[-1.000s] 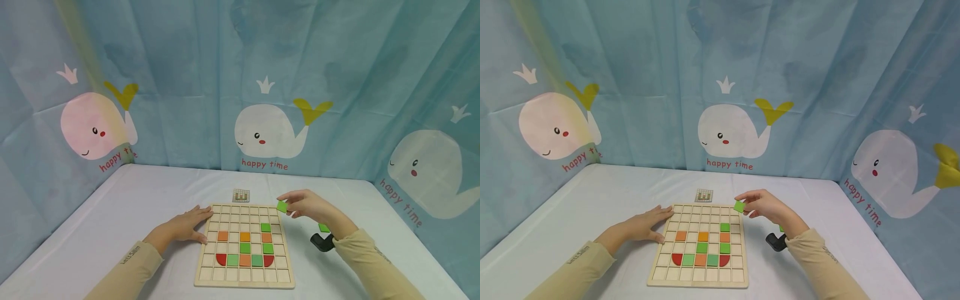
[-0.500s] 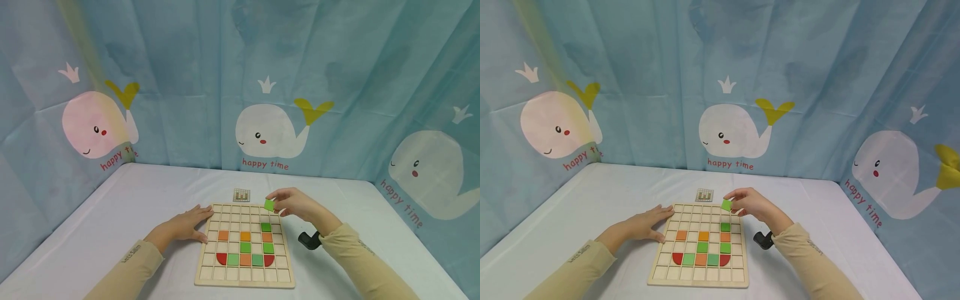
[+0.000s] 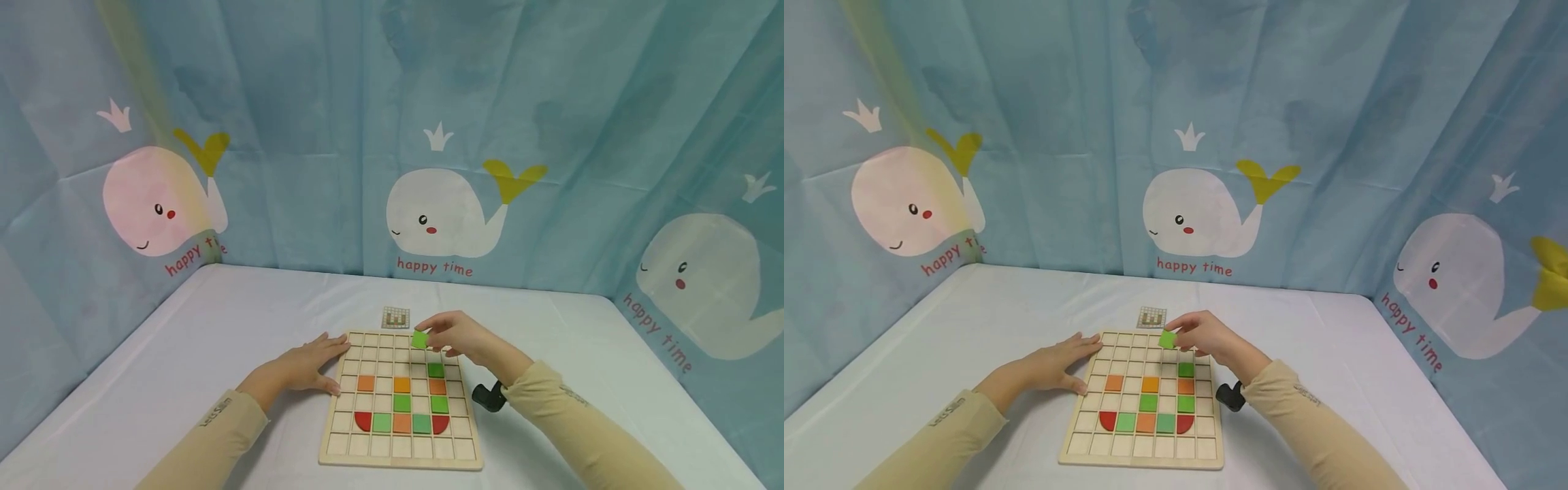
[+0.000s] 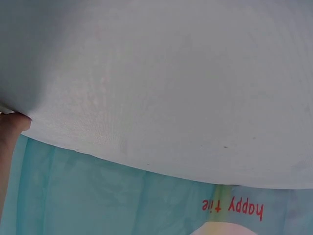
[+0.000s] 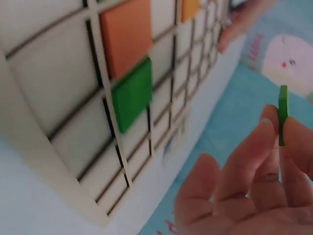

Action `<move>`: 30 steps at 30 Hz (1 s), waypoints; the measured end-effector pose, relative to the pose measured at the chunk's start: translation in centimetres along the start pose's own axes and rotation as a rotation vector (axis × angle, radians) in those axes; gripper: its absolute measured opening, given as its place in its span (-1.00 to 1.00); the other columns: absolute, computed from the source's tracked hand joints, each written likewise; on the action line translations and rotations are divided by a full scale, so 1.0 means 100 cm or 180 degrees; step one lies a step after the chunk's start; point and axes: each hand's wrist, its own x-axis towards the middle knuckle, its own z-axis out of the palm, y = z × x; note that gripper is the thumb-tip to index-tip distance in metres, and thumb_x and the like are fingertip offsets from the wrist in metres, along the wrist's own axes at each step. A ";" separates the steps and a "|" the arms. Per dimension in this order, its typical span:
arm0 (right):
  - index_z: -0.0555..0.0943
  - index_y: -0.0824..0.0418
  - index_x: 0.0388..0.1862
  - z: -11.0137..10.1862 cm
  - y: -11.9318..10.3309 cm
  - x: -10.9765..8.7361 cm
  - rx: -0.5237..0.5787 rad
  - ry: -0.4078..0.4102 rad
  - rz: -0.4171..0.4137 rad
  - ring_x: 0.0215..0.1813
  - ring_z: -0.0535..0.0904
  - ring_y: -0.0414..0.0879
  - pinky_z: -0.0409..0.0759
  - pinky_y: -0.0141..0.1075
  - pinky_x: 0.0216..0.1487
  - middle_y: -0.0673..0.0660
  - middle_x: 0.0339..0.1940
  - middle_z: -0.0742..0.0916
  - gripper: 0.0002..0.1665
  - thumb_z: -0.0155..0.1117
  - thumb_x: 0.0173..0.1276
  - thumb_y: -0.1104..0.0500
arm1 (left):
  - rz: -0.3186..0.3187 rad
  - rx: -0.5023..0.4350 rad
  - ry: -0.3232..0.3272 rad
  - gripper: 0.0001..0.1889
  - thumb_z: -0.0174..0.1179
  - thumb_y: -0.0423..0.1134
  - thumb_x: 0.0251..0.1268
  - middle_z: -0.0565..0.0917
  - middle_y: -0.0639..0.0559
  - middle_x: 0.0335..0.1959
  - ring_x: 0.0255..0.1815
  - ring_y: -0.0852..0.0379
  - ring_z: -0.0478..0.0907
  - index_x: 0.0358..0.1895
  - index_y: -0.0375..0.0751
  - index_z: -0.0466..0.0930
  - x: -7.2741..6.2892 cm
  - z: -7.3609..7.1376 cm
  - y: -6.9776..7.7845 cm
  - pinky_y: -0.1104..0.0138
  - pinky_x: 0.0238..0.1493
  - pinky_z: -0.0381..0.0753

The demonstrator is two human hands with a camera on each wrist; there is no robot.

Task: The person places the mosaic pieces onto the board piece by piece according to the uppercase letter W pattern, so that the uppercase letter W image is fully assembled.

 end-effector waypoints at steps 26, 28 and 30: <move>0.71 0.37 -0.09 0.064 0.002 0.039 -0.0201 -0.0374 -0.0457 -0.36 0.51 -0.18 0.56 -0.36 -0.31 0.06 -0.37 0.67 -0.77 0.29 0.28 0.44 | -0.0024 -0.0008 -0.0012 -0.07 0.36 0.16 0.06 0.14 -0.11 0.53 0.52 -0.29 -0.07 0.46 -0.23 0.25 0.001 -0.001 0.002 -0.36 0.27 0.09; 0.72 0.37 -0.10 0.067 0.000 0.040 -0.0289 -0.0412 -0.0496 -0.41 0.50 -0.18 0.54 -0.37 -0.35 0.05 -0.41 0.66 -0.77 0.28 0.28 0.45 | -0.0039 0.0000 -0.0009 -0.07 0.36 0.16 0.06 0.14 -0.10 0.53 0.52 -0.28 -0.07 0.46 -0.22 0.25 0.001 -0.001 0.001 -0.36 0.27 0.09; 0.72 0.37 -0.11 0.069 -0.002 0.042 -0.0351 -0.0436 -0.0512 -0.44 0.50 -0.18 0.53 -0.37 -0.36 0.05 -0.44 0.67 -0.78 0.28 0.28 0.46 | -0.0058 0.0002 -0.0008 -0.07 0.36 0.17 0.05 0.14 -0.09 0.53 0.53 -0.27 -0.07 0.46 -0.21 0.24 0.001 -0.001 0.000 -0.36 0.27 0.09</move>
